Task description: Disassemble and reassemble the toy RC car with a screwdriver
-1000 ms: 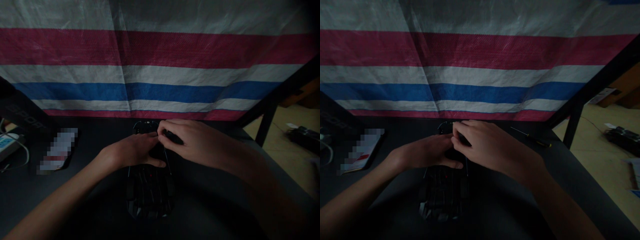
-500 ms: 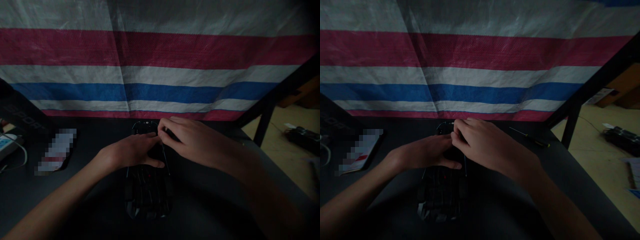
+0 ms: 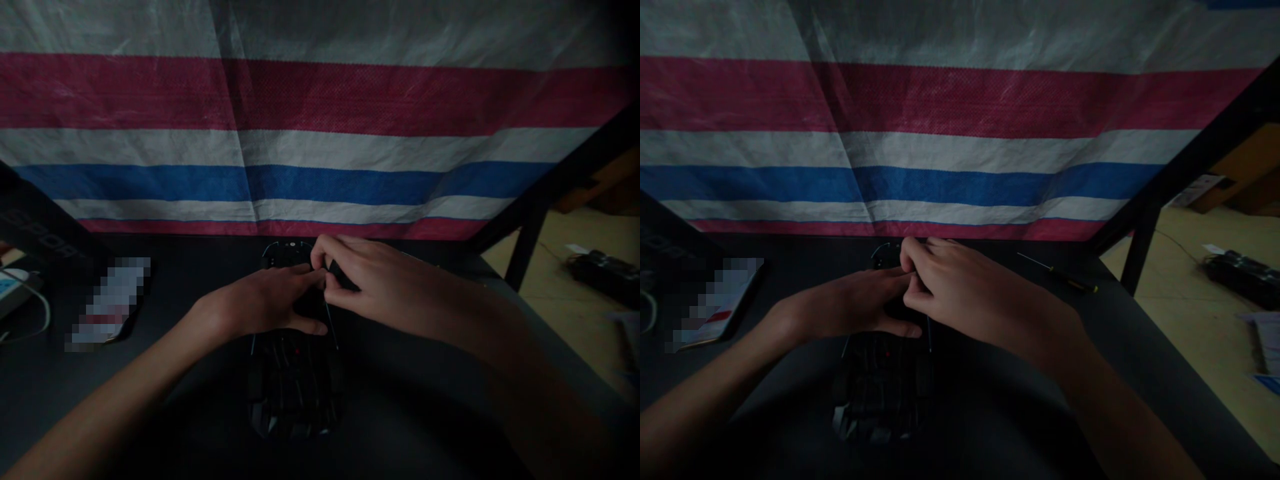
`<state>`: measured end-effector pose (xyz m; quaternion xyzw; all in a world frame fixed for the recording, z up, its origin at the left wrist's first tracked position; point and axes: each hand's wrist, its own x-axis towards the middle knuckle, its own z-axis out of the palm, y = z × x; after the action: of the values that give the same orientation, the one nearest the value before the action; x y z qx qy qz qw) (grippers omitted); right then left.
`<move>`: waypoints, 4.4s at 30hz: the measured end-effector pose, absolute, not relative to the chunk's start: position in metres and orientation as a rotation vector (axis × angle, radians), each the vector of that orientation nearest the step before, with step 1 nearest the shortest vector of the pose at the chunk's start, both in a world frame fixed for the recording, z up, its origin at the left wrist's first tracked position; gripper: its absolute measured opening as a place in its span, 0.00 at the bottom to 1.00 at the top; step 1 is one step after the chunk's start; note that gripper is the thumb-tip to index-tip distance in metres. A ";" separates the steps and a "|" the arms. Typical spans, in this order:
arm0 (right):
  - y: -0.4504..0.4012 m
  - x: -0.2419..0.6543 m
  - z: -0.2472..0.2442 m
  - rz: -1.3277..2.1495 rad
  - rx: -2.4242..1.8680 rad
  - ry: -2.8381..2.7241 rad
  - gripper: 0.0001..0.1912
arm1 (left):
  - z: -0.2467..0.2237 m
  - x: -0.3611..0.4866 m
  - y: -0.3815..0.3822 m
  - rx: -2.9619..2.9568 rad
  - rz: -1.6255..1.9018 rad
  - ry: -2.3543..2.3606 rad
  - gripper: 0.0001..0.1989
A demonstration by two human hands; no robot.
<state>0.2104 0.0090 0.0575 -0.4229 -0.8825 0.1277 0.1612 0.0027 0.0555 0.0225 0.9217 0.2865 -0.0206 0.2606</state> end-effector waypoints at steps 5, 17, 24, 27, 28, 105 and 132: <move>0.008 0.208 0.057 0.262 -1.294 -2.524 0.06 | 0.020 0.002 0.056 2.499 -0.043 0.786 0.32; 0.016 0.217 0.046 0.139 -1.215 -2.546 0.07 | 0.021 0.002 0.056 2.519 -0.053 0.780 0.35; 0.011 0.213 0.050 0.053 -1.409 -2.541 0.08 | 0.021 0.001 0.056 2.524 -0.062 0.785 0.37; 0.013 0.211 0.049 0.038 -1.360 -2.577 0.09 | 0.022 0.002 0.055 2.508 -0.068 0.784 0.37; 0.013 0.211 0.049 0.085 -1.318 -2.573 0.08 | 0.023 0.002 0.055 2.499 -0.069 0.779 0.36; 0.011 0.212 0.043 -0.042 -1.218 -2.573 0.06 | 0.021 0.003 0.056 2.503 -0.080 0.794 0.36; 0.007 0.210 0.067 0.355 -0.995 -2.576 0.14 | 0.020 -0.001 0.053 2.451 -0.019 0.832 0.26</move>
<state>0.2103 0.0071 0.0667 -0.3515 -0.9105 0.1256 0.1776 -0.0009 0.0526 0.0199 0.9109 0.3091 -0.0069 0.2733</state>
